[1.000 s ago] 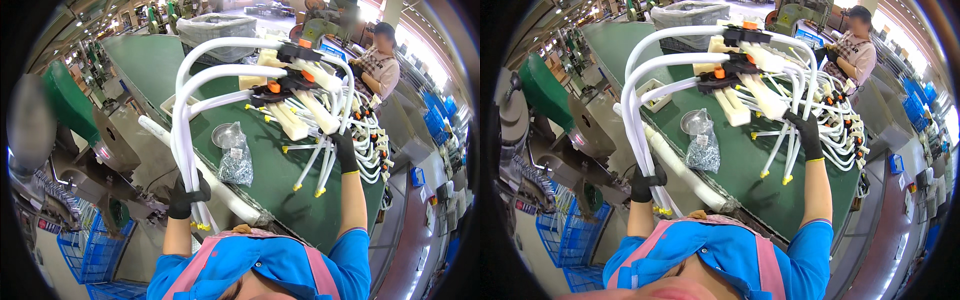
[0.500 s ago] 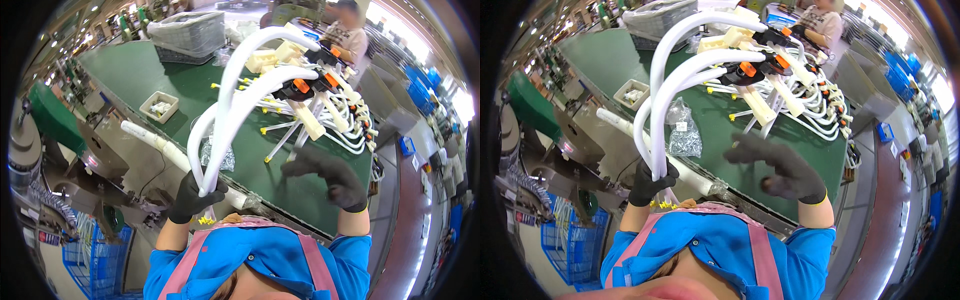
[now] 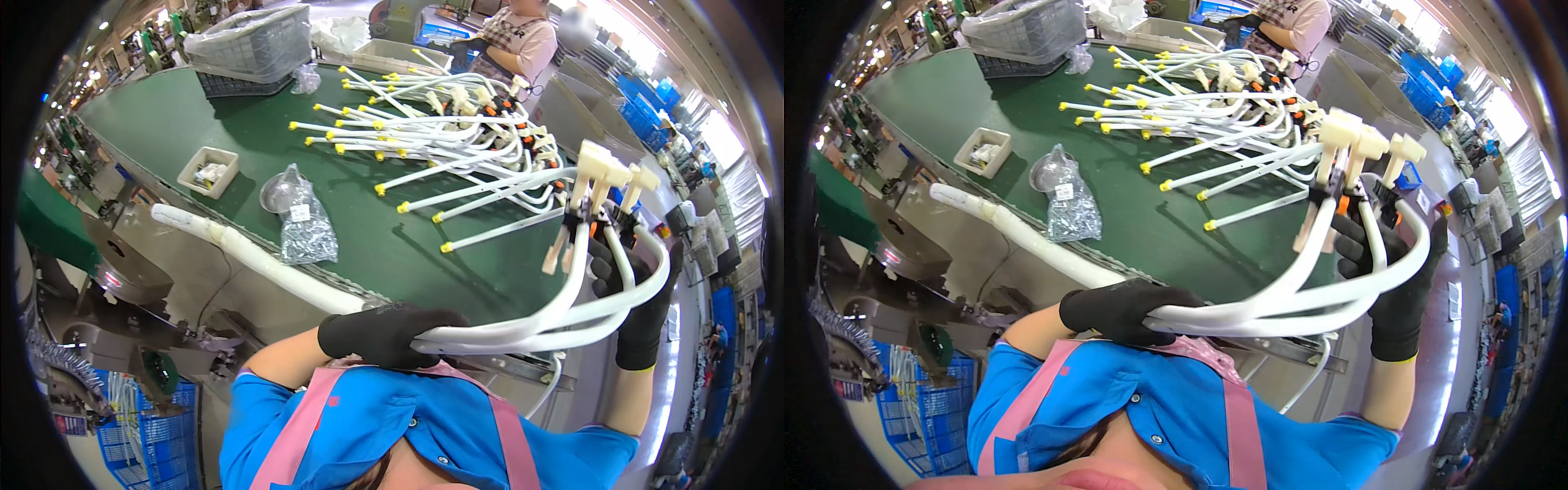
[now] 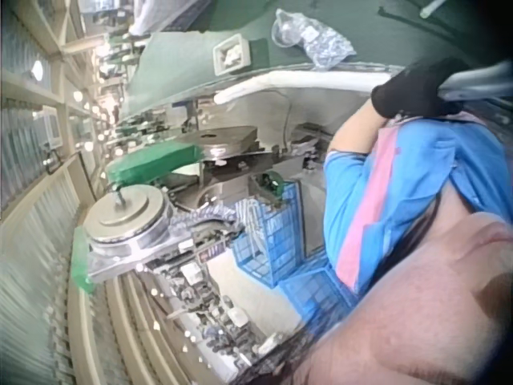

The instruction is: The person repeatedly picks white cables with yellow tips from a blue basket, inserts them into a machine, and places the processed cables onto a green workbench. The person also moves an empty blue basket to a different location.

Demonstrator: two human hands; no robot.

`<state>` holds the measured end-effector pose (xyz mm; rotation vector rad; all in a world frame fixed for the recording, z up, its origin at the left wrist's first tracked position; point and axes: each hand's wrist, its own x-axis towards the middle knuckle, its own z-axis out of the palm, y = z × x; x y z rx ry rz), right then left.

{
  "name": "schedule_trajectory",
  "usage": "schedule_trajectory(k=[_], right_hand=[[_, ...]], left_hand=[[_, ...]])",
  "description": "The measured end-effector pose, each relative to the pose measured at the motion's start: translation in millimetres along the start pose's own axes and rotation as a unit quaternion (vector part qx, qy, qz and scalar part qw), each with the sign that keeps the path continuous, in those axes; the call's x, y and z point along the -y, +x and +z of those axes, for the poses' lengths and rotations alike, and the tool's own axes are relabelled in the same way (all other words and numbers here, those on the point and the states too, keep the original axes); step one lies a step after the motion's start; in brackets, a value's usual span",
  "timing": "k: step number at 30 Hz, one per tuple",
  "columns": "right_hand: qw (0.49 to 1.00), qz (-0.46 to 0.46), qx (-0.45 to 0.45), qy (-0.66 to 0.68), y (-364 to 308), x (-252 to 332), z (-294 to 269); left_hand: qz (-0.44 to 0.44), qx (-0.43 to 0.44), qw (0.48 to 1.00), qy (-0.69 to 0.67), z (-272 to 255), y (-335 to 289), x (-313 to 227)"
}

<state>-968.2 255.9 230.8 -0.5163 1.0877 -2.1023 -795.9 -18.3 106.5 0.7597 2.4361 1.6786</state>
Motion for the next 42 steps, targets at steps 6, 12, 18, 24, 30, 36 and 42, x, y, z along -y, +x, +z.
schedule_trajectory(k=[6,12,18,24,30,36,42], right_hand=[[0.997,-0.036,-0.057,-0.04,-36,-4,-23],[0.976,-0.121,-0.113,-0.139,-31,17,28],[0.935,-0.193,0.108,-0.278,3,66,79],[0.883,-0.327,0.159,-0.298,82,95,96],[0.89,-0.339,0.172,-0.254,189,87,91],[0.935,-0.293,0.134,-0.146,306,1,59],[0.966,-0.244,0.041,-0.079,380,-47,-16]], left_hand=[[-0.001,0.096,0.991,-0.095,34,22,23],[0.037,0.047,0.995,-0.078,28,21,18],[0.115,-0.041,0.991,0.056,-9,21,-8],[0.115,-0.097,0.976,0.159,-93,16,-38],[-0.003,-0.192,0.928,0.319,-176,12,-19],[-0.029,-0.216,0.879,0.425,-279,34,77],[0.087,-0.184,0.875,0.44,-347,85,191]])
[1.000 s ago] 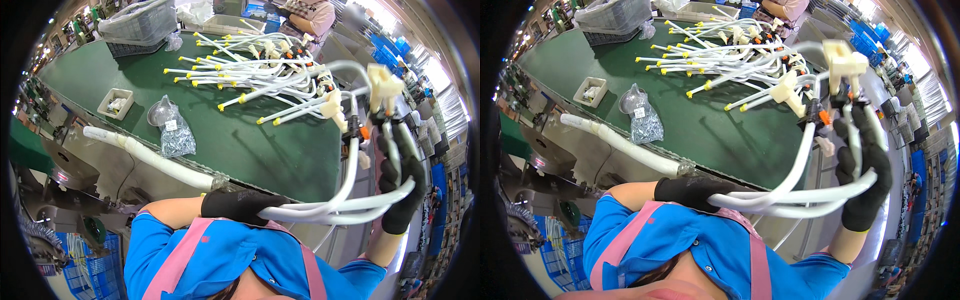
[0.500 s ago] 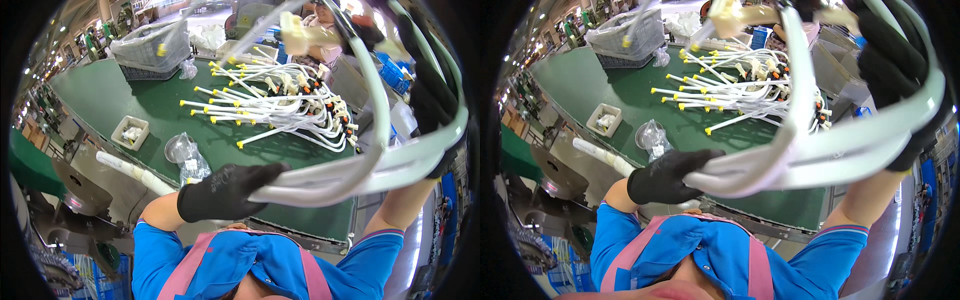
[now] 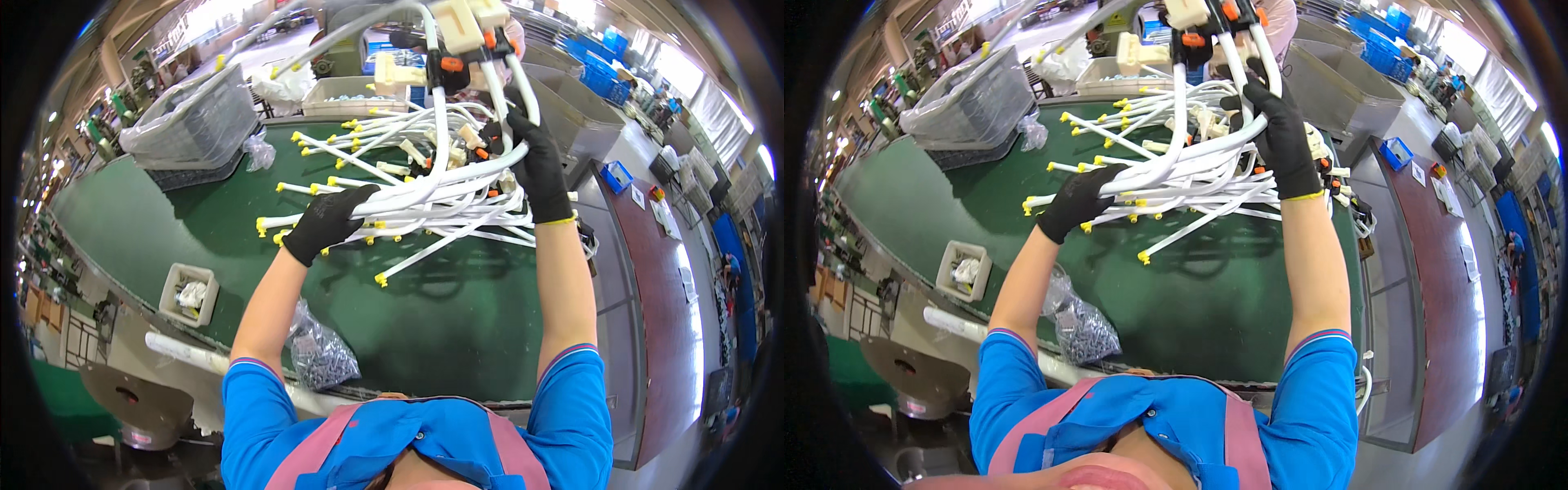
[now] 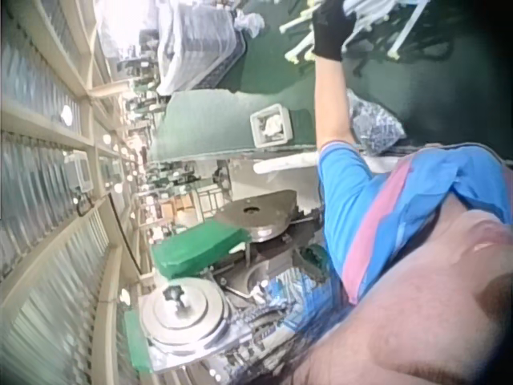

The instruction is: The person repeatedly picks white cables with yellow tips from a blue basket, inserts them into a machine, and places the processed cables onto a green workbench. The person also moves an empty blue basket to a different location.

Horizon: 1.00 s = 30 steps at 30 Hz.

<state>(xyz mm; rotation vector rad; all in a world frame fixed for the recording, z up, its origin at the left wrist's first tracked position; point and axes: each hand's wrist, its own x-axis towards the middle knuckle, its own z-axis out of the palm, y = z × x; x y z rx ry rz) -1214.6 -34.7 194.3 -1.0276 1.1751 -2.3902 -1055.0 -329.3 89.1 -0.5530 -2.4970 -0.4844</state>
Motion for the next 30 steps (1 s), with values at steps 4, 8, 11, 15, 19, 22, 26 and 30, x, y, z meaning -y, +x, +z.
schedule_trajectory(k=[4,8,11,15,19,22,26,30], right_hand=[[0.931,-0.038,-0.132,-0.337,8,-49,-71],[0.809,0.105,-0.18,-0.55,-33,-80,-116],[0.82,0.11,-0.148,-0.543,-90,-94,-115],[0.835,0.229,-0.064,-0.496,-178,-100,-94],[0.815,0.337,-0.06,-0.468,-273,-118,-67],[0.817,0.354,-0.035,-0.453,-350,-133,-38],[0.818,0.38,0.113,-0.416,-413,-148,-1],[0.854,0.406,0.115,-0.304,-424,-141,12]], left_hand=[[-0.076,0.057,0.995,0.042,64,28,51],[-0.082,-0.039,0.992,0.086,123,26,72],[-0.149,0.045,0.986,0.055,140,17,95],[-0.176,0.054,0.983,0.028,152,4,105],[-0.223,0.024,0.971,0.08,152,-8,93],[-0.26,-0.017,0.96,0.103,151,-26,64],[-0.123,-0.059,0.988,0.069,156,-92,-26],[-0.034,0.037,0.993,0.109,167,-200,-173]])
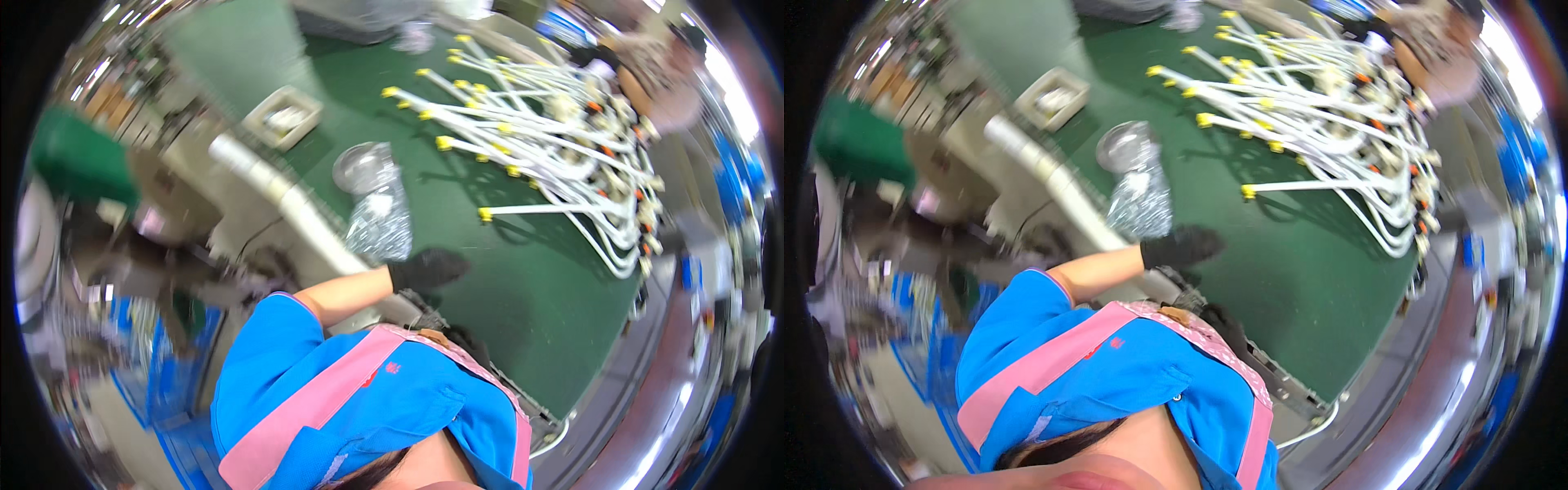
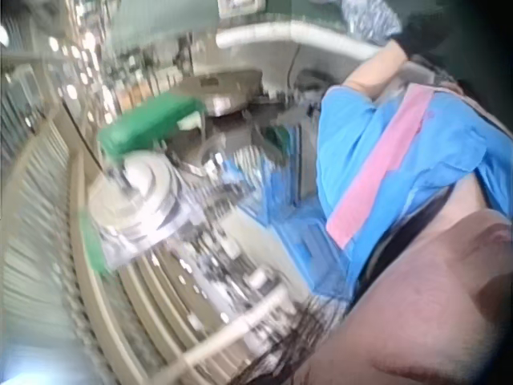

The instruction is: The person repeatedly picks white cables with yellow tips from a blue basket, inserts them into a machine, and places the processed cables onto a green workbench. The person also moves an empty blue basket to a different location.

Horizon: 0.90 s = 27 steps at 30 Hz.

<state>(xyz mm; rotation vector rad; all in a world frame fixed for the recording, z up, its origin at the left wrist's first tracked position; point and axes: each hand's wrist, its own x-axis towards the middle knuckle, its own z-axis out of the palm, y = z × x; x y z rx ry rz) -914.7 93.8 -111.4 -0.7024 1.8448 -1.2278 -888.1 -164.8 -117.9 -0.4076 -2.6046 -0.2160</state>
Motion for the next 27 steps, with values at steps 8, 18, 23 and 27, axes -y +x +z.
schedule_trajectory(k=[8,18,23,27], right_hand=[[0.889,-0.315,0.148,-0.299,-7,-3,16],[0.722,-0.345,0.464,-0.38,-62,-31,113],[0.663,-0.285,0.508,-0.47,-97,-65,147],[0.656,-0.379,0.487,-0.436,-167,-96,187]], left_hand=[[-0.679,0.001,0.725,-0.113,-27,-297,-228],[-0.984,-0.056,0.164,-0.039,-37,-404,-570],[-0.921,0.051,0.205,-0.327,13,-389,-649],[-0.931,-0.039,0.284,-0.227,29,-403,-725]])
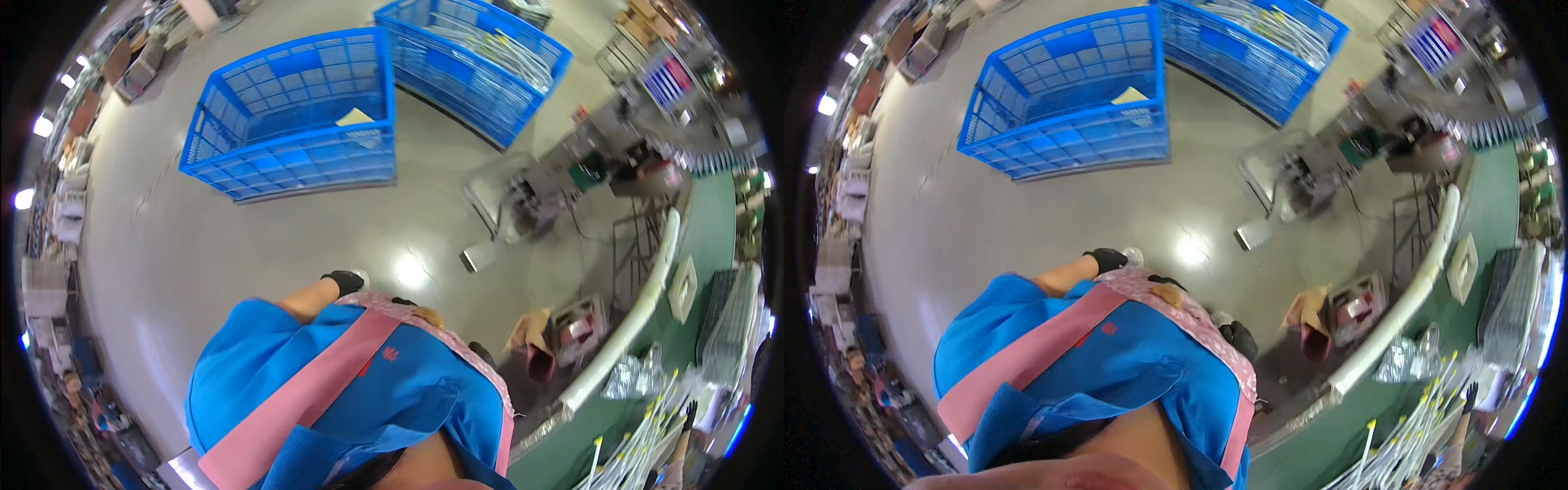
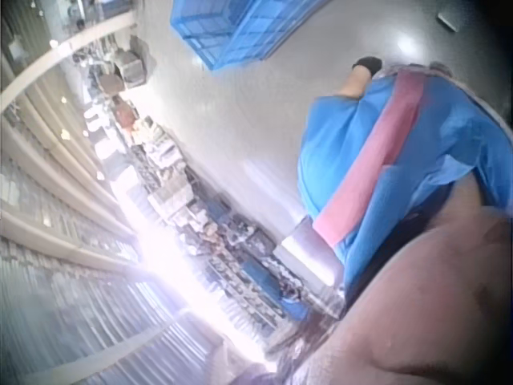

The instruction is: The person repeatedly picks white cables with yellow tips from a blue basket, inserts them into a machine, and places the processed cables onto a green workbench. The person also moves an empty blue basket to a different location.

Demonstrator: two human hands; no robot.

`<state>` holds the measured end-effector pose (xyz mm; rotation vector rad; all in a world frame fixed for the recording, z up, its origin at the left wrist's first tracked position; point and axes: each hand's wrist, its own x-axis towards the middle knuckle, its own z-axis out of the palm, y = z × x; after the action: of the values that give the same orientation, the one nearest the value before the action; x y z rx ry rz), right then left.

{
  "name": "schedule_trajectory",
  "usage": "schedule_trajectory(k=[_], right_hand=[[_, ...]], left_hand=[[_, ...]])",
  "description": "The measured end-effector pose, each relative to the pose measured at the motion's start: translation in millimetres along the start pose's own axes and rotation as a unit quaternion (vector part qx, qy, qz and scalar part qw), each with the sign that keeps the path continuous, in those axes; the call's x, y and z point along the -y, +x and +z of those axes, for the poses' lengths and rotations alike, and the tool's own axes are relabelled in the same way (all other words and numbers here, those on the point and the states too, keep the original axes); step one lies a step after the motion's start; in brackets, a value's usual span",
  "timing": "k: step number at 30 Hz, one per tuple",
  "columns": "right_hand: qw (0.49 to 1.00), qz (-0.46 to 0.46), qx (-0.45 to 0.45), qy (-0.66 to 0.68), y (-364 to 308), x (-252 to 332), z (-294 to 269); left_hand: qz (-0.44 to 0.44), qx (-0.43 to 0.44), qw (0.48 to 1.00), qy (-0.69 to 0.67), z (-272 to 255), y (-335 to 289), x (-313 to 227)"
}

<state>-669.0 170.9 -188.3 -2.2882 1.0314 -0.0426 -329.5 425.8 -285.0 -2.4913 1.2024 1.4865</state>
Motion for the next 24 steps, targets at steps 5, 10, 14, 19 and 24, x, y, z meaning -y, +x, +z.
schedule_trajectory(k=[5,10,14,19,24], right_hand=[[0.979,-0.148,0.129,-0.052,82,110,79],[0.948,-0.171,0.269,-0.002,154,189,115],[0.915,-0.226,0.314,-0.112,210,226,122],[0.887,-0.309,0.3,-0.168,316,254,154],[0.807,-0.556,0.088,-0.179,439,330,225]], left_hand=[[0.025,-0.327,0.923,-0.202,-10,-36,148],[-0.337,-0.352,0.83,-0.272,43,-119,237],[-0.406,-0.251,0.827,-0.297,118,-151,254],[-0.292,-0.119,0.918,-0.24,185,-139,198],[-0.324,-0.272,0.764,-0.487,141,-128,133]])
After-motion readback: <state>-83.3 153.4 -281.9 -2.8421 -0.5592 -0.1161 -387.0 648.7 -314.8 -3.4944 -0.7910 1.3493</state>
